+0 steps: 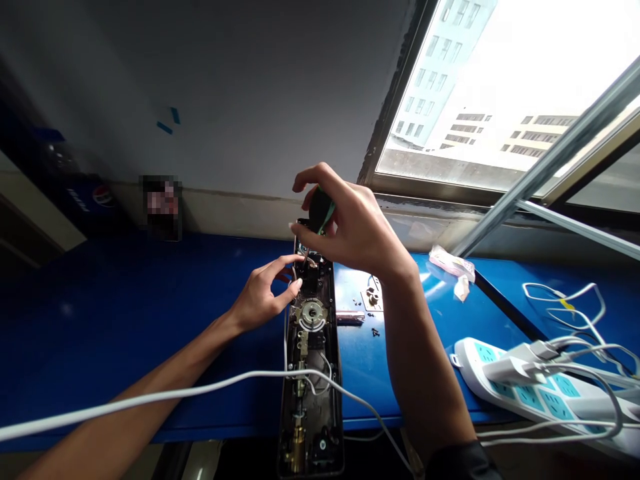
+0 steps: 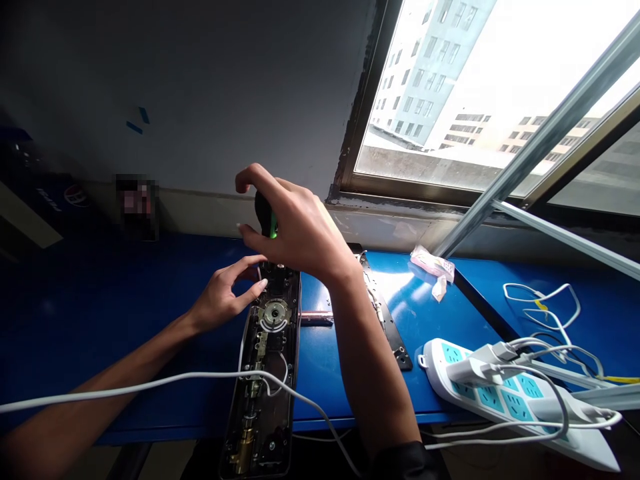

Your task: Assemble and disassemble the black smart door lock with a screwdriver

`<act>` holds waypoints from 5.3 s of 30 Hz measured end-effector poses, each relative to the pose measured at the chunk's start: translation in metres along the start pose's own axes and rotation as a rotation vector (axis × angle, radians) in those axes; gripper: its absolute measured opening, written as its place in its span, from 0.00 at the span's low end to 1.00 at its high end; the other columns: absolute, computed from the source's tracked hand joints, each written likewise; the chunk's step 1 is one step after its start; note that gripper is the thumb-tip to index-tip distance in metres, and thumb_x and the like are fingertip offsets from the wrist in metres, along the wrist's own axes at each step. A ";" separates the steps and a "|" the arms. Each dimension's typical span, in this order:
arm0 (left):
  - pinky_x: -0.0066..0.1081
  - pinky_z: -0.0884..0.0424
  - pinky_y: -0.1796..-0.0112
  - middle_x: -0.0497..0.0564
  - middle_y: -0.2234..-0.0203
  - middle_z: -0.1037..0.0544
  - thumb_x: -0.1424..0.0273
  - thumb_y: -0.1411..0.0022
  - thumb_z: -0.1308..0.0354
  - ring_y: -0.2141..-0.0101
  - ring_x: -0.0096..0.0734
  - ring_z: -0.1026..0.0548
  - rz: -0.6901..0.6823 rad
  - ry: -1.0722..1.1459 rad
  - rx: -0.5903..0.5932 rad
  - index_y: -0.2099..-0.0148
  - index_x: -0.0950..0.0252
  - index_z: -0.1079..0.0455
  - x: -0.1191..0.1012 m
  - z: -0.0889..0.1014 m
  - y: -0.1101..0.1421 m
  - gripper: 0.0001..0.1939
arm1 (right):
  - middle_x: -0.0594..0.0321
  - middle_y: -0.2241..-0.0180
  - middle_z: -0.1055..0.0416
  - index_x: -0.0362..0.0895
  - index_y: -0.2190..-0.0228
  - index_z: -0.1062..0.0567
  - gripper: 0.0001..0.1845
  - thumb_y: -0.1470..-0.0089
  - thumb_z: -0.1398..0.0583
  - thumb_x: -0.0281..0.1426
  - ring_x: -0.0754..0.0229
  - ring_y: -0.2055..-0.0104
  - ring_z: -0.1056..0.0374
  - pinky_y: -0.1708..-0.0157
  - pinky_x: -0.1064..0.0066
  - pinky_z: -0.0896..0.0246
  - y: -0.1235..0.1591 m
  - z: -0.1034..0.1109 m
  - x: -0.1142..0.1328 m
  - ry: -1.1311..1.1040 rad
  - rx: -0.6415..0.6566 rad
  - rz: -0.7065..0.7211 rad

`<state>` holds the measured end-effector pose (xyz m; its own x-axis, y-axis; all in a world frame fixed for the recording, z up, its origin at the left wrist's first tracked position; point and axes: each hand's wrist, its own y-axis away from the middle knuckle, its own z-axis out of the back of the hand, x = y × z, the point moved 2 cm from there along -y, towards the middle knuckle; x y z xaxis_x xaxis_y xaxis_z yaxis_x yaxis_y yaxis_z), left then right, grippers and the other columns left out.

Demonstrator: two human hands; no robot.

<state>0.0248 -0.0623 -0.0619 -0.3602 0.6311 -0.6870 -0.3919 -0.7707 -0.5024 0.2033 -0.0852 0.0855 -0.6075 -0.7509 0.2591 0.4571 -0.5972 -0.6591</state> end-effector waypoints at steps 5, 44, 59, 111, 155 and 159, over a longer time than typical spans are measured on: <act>0.35 0.20 0.54 0.51 0.55 0.17 0.64 0.32 0.40 0.59 0.35 0.18 -0.002 -0.003 -0.001 0.39 0.60 0.30 0.001 0.000 0.000 0.21 | 0.65 0.64 0.27 0.48 0.47 0.29 0.25 0.47 0.42 0.24 0.62 0.68 0.36 0.64 0.66 0.38 0.000 0.000 -0.002 -0.029 -0.013 0.008; 0.31 0.29 0.68 0.52 0.68 0.19 0.83 0.40 0.39 0.71 0.32 0.22 -0.439 -0.344 0.688 0.64 0.63 0.17 -0.076 -0.077 -0.102 0.12 | 0.65 0.72 0.25 0.48 0.52 0.23 0.20 0.45 0.32 0.40 0.58 0.71 0.26 0.73 0.65 0.31 0.067 0.094 -0.079 -0.073 0.264 -0.607; 0.31 0.36 0.72 0.51 0.71 0.21 0.85 0.51 0.42 0.74 0.34 0.26 -0.241 -0.639 1.040 0.67 0.64 0.21 -0.066 -0.137 -0.115 0.14 | 0.67 0.73 0.28 0.51 0.54 0.23 0.17 0.46 0.32 0.37 0.59 0.71 0.29 0.75 0.69 0.40 0.078 0.102 -0.097 -0.054 0.252 -0.606; 0.56 0.48 0.29 0.53 0.23 0.57 0.62 0.31 0.42 0.26 0.54 0.51 0.037 -0.160 0.027 0.35 0.58 0.29 -0.013 -0.013 -0.021 0.24 | 0.68 0.69 0.28 0.47 0.50 0.25 0.19 0.44 0.37 0.29 0.64 0.71 0.37 0.62 0.66 0.30 0.010 0.033 -0.034 -0.044 -0.087 -0.143; 0.49 0.44 0.29 0.52 0.25 0.47 0.64 0.40 0.35 0.27 0.52 0.44 0.034 -0.155 0.089 0.35 0.55 0.27 -0.015 -0.008 -0.026 0.30 | 0.65 0.66 0.30 0.49 0.56 0.27 0.14 0.42 0.35 0.39 0.62 0.69 0.37 0.62 0.64 0.33 0.006 0.022 -0.037 0.032 -0.155 -0.239; 0.50 0.43 0.30 0.53 0.25 0.48 0.65 0.42 0.34 0.27 0.55 0.45 0.040 -0.178 0.108 0.36 0.55 0.27 -0.015 -0.005 -0.026 0.31 | 0.67 0.69 0.32 0.51 0.48 0.28 0.18 0.40 0.39 0.34 0.62 0.70 0.38 0.62 0.66 0.35 0.007 0.022 -0.026 0.009 -0.065 -0.169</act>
<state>0.0445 -0.0527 -0.0411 -0.5175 0.6135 -0.5965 -0.4592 -0.7873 -0.4114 0.2366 -0.0759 0.0894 -0.6780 -0.6388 0.3636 0.3051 -0.6946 -0.6515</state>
